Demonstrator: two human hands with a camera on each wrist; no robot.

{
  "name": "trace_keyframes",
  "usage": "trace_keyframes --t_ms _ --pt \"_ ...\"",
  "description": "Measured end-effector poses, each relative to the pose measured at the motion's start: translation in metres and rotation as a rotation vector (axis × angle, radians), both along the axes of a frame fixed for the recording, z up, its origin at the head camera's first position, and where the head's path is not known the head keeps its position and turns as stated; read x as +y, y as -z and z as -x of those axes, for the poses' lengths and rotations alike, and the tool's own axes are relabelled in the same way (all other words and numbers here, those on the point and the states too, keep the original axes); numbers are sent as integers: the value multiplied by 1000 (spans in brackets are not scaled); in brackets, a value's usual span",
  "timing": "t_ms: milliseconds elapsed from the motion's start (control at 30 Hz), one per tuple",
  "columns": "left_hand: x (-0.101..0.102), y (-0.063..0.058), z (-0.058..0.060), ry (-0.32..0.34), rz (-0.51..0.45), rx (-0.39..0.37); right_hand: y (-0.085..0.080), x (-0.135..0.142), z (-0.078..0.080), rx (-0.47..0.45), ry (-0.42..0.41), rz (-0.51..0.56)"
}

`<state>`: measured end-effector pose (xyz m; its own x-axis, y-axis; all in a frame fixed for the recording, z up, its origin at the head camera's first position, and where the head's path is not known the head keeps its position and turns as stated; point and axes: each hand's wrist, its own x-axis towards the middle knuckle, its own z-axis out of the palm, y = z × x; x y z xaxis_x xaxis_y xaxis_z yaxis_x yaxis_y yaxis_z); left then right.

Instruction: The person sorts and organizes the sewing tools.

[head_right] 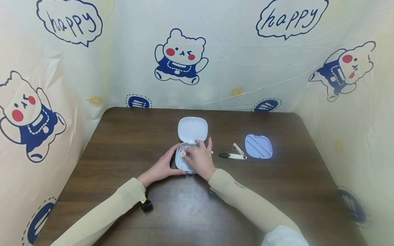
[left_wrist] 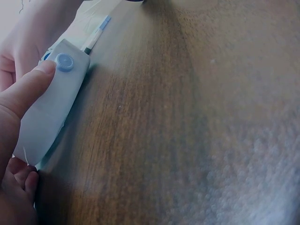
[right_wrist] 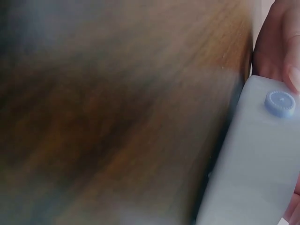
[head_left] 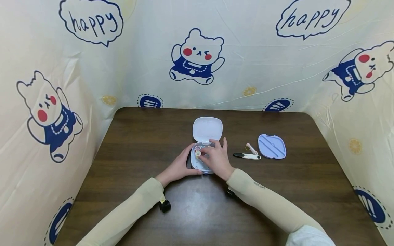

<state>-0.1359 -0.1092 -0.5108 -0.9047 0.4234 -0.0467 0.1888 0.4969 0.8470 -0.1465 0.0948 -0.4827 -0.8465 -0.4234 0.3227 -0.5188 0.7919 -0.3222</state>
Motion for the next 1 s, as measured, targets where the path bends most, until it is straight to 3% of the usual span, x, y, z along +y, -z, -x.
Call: trace_keyframes --t_ms 833,1000 --pt "-1 -3 -1 3 -2 -13 -3 -10 1 -30 40 -87" --pt "-1 -3 -1 5 -3 -14 -3 -10 1 3 31 -88"
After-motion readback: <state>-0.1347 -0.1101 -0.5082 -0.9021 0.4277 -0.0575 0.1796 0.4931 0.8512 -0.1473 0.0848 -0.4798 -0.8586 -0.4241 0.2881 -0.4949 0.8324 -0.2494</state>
